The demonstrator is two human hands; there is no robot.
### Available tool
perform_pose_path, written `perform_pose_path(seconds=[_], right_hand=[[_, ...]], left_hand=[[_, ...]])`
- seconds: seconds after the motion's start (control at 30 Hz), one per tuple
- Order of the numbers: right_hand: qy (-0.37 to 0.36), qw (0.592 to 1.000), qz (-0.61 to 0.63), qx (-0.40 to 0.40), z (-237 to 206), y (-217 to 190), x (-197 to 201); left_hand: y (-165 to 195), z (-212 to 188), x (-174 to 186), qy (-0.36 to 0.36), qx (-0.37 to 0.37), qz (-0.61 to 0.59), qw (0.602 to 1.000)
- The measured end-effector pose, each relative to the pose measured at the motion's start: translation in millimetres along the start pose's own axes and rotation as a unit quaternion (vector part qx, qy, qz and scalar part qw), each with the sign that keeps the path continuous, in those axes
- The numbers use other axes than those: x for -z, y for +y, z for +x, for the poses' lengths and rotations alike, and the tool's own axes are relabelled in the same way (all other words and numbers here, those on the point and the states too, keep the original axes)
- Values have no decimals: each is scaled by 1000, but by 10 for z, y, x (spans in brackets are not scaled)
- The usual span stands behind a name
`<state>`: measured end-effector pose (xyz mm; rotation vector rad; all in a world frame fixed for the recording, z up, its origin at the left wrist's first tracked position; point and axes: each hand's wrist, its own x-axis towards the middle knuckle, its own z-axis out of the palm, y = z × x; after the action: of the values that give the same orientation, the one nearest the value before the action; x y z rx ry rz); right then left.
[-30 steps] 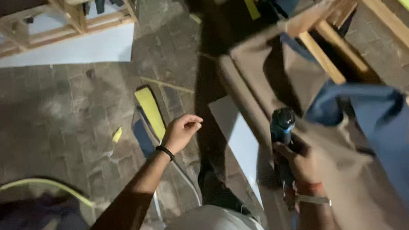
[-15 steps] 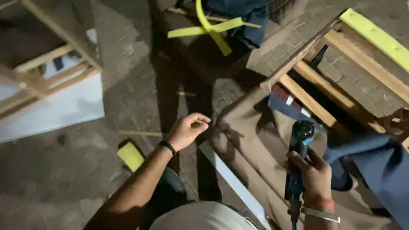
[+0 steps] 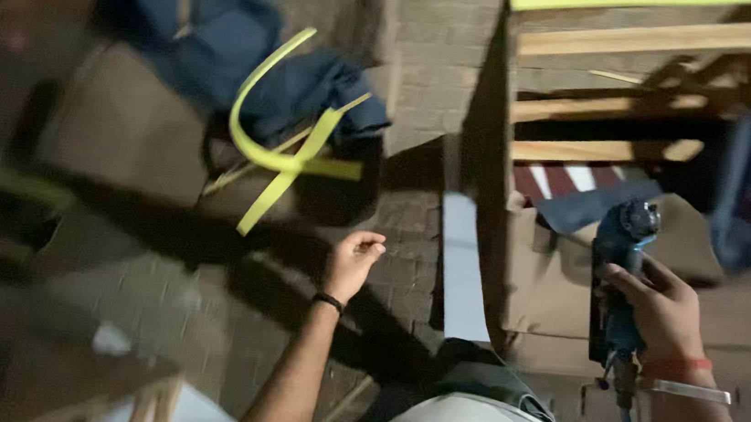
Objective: The person uses a pneumatic nail gun to staple yellow foam strips onto a wooden chair frame, positioning each strip along the rails. They then drape a large brown fabric panel over the frame, pull it taut, and staple the fabric edges to secure it over the foam.
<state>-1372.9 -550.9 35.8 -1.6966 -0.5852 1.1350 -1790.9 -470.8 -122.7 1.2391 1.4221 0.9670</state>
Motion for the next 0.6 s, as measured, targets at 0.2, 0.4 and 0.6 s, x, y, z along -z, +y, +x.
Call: perform_pose_path(seconds=[0.2, 0.4, 0.6], right_hand=[[114, 993, -8, 34, -363, -62, 58], [174, 978, 110, 40, -239, 93, 287], [261, 953, 152, 10, 214, 251, 315]], left_hand=[[286, 793, -461, -117, -72, 57, 989], [741, 1095, -1327, -313, -97, 76, 942], [1034, 1430, -2284, -418, -71, 171, 890]])
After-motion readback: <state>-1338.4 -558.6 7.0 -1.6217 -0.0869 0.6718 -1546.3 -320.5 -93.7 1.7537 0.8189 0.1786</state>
